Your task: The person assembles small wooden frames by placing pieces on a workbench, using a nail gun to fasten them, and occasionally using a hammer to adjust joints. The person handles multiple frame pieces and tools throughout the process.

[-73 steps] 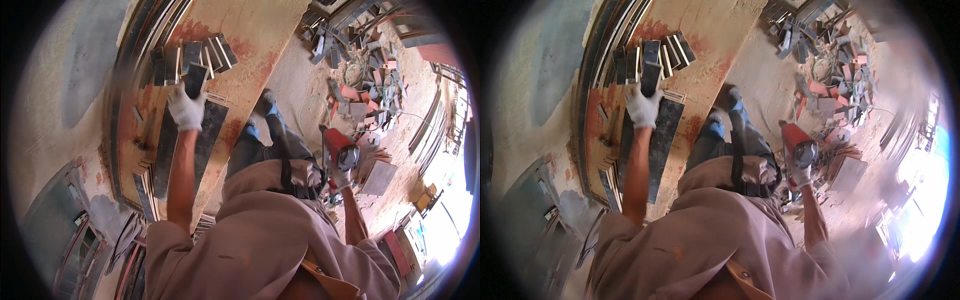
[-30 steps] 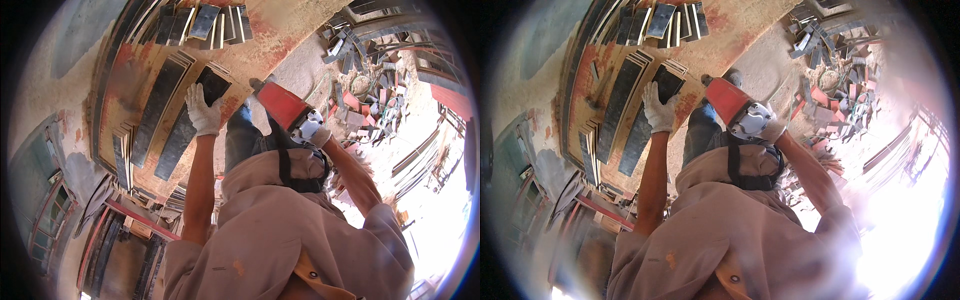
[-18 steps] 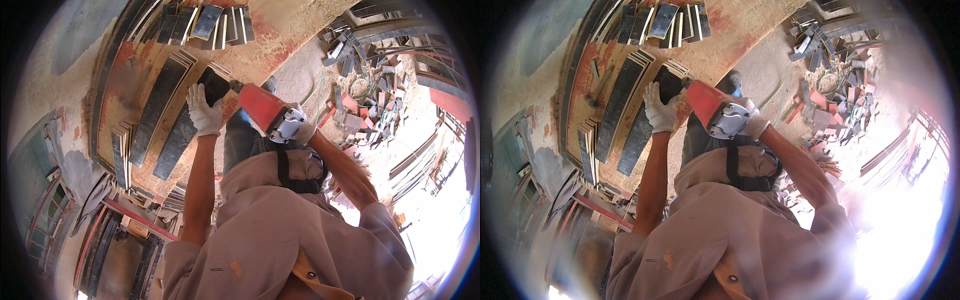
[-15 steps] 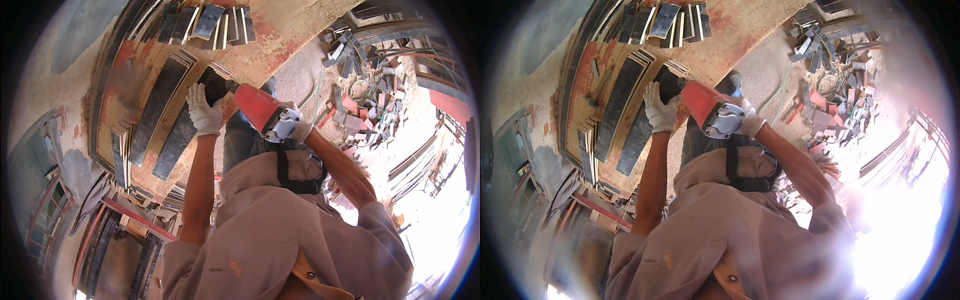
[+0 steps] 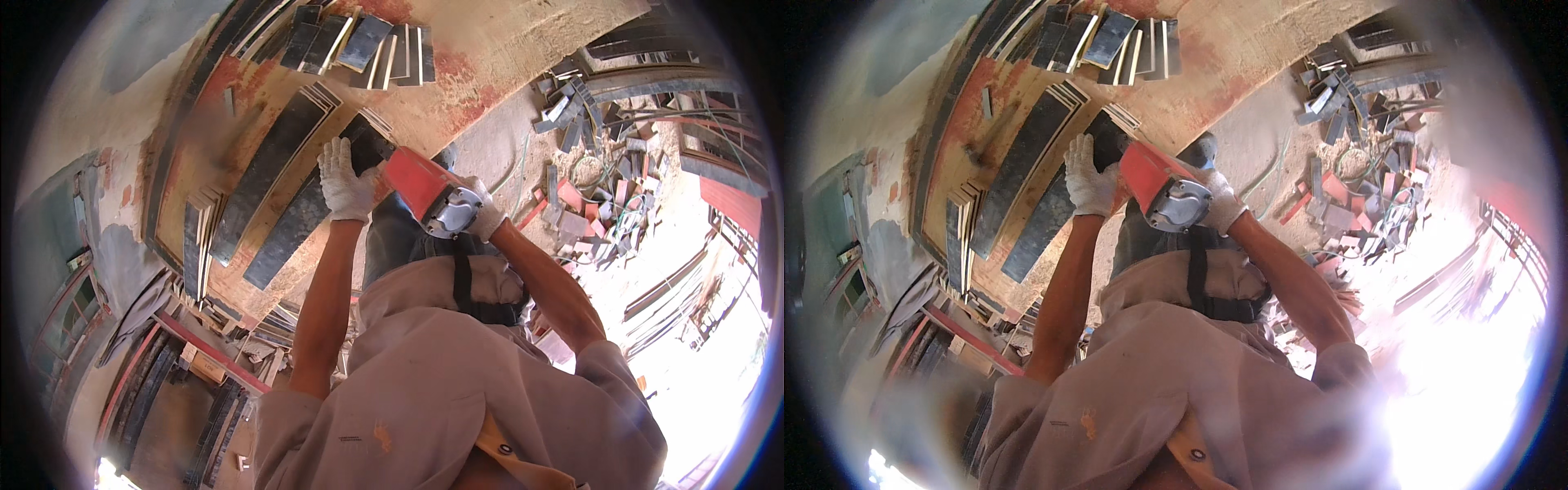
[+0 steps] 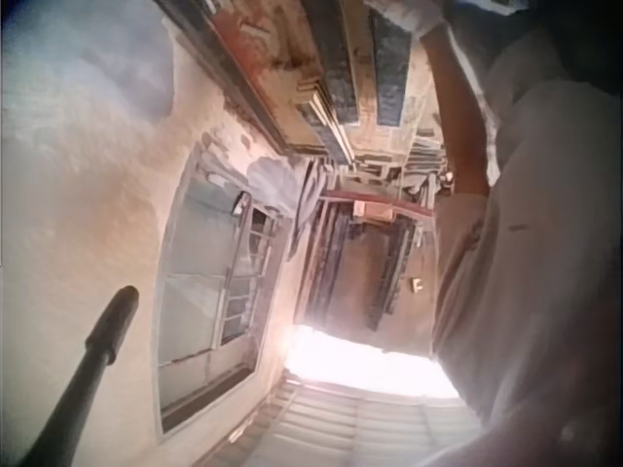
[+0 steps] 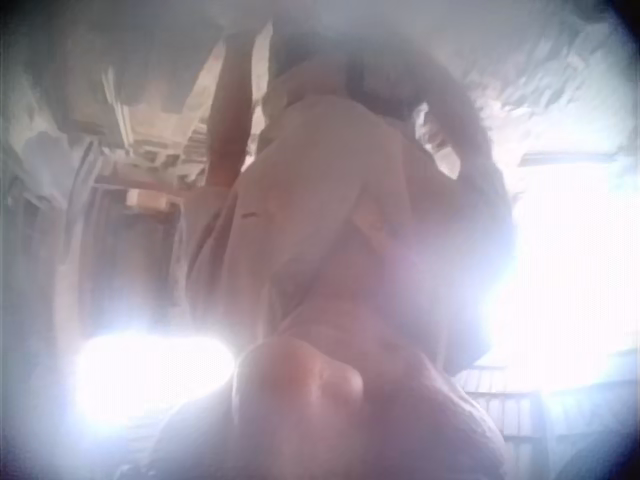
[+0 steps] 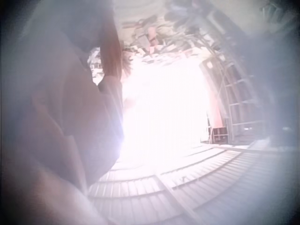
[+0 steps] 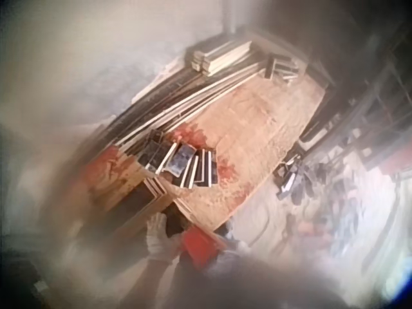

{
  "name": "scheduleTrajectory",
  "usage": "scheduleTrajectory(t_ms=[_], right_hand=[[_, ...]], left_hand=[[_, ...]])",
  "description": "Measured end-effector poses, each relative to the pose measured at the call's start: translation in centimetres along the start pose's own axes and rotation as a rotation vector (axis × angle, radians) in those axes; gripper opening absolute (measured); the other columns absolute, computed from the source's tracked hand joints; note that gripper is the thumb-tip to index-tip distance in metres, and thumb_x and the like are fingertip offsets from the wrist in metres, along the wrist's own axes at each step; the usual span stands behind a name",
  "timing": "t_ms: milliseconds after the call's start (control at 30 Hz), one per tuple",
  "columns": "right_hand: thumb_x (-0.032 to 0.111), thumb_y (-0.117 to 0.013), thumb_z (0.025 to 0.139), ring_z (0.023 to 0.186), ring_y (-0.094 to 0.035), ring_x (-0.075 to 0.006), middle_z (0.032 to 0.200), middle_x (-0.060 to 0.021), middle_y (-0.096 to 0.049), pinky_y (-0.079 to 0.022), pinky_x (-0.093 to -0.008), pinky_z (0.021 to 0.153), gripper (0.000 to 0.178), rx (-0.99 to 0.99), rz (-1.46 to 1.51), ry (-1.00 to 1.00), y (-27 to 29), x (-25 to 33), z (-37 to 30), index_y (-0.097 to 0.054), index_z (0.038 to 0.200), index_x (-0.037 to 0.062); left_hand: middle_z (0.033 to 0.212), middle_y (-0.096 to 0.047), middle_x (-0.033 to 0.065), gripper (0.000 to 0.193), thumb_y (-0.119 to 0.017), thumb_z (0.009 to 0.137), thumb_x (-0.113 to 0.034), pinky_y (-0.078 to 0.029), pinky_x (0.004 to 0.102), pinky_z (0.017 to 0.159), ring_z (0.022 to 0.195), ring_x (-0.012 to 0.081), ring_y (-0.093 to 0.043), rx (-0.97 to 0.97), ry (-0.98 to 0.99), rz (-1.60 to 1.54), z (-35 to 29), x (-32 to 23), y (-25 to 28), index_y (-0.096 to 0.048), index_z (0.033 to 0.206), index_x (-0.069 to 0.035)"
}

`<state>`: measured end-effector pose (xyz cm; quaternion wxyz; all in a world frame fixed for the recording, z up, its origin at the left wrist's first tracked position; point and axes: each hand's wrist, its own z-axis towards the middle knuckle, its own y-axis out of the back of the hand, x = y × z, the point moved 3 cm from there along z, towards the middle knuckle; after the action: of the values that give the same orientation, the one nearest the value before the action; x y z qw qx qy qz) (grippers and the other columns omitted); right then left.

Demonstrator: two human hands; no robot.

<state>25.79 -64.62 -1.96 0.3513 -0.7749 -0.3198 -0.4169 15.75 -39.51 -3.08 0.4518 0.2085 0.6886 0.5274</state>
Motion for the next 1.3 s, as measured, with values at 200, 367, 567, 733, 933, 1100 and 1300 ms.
scheduleTrajectory(t_ms=[200,367,567,733,933,1100,1300], right_hand=[[0.034,-0.084,0.080,0.092,-0.073,-0.0148,0.110,-0.0094,-0.077,-0.059,-0.0334,0.082,0.069,-0.066,-0.243,0.164,0.8,-2.2,-0.8,-0.061,0.140,0.0069],[0.025,-0.084,0.081,0.103,-0.072,-0.0133,0.122,-0.0074,-0.075,-0.059,-0.0344,0.089,0.070,0.048,-0.544,0.289,0.4,-2.4,-1.3,-0.059,0.142,0.0045],[0.021,-0.082,0.084,0.112,-0.070,-0.0156,0.128,-0.0101,-0.073,-0.056,-0.0324,0.096,0.064,0.071,0.035,0.125,-3.9,0.6,-0.6,-0.060,0.141,0.0030],[0.018,-0.082,0.083,0.120,-0.066,-0.0178,0.139,-0.0110,-0.065,-0.054,-0.0366,0.102,0.079,0.247,-0.247,0.032,-4.6,-0.7,1.8,-0.046,0.151,0.0019],[0.022,-0.086,0.080,0.106,-0.073,-0.0179,0.122,-0.0117,-0.075,-0.059,-0.0334,0.091,0.067,0.112,-0.189,0.115,-5.5,0.8,0.7,-0.060,0.139,0.0028],[0.021,-0.085,0.080,0.104,-0.072,-0.0128,0.119,-0.0102,-0.076,-0.059,-0.0323,0.088,0.068,0.040,-0.454,0.299,-5.8,0.9,-0.3,-0.059,0.140,0.0015],[0.024,-0.080,0.084,0.116,-0.068,-0.0177,0.129,-0.0080,-0.071,-0.055,-0.0384,0.095,0.065,0.059,-0.464,0.105,-2.9,-3.5,-2.5,-0.058,0.144,0.0104]], left_hand=[[0.155,-0.050,0.0233,0.084,-0.087,0.073,-0.022,-0.026,0.0546,0.126,0.148,0.0403,-0.042,-0.016,-0.014,-0.045,0.2,0.0,-0.2,-0.052,0.147,-0.002],[0.156,-0.048,0.0225,0.086,-0.088,0.075,-0.029,-0.027,0.0523,0.126,0.149,0.0397,-0.040,-0.006,-0.037,-0.069,-0.1,0.4,0.4,-0.052,0.148,-0.003],[0.154,-0.052,0.0196,0.079,-0.089,0.070,-0.023,-0.026,0.0508,0.127,0.149,0.0368,-0.042,-0.102,0.002,-0.210,-3.0,3.8,1.9,-0.059,0.141,-0.005],[0.149,-0.059,0.0161,0.070,-0.090,0.069,-0.021,-0.028,0.0506,0.127,0.147,0.0352,-0.045,-0.150,0.000,-0.232,-2.8,4.8,1.2,-0.066,0.133,-0.006],[0.149,-0.058,0.0160,0.064,-0.089,0.076,-0.029,-0.030,0.0505,0.125,0.145,0.0346,-0.048,-0.156,-0.030,-0.232,-3.1,4.9,1.0,-0.066,0.133,-0.010],[0.151,-0.056,0.0156,0.076,-0.092,0.070,-0.027,-0.030,0.0521,0.125,0.146,0.0350,-0.046,-0.137,-0.042,-0.176,-2.9,5.2,1.3,-0.061,0.138,-0.010],[0.153,-0.054,0.0145,0.082,-0.092,0.069,-0.026,-0.028,0.0534,0.126,0.148,0.0345,-0.043,-0.095,-0.059,-0.200,-2.8,4.6,1.8,-0.057,0.142,-0.009]])
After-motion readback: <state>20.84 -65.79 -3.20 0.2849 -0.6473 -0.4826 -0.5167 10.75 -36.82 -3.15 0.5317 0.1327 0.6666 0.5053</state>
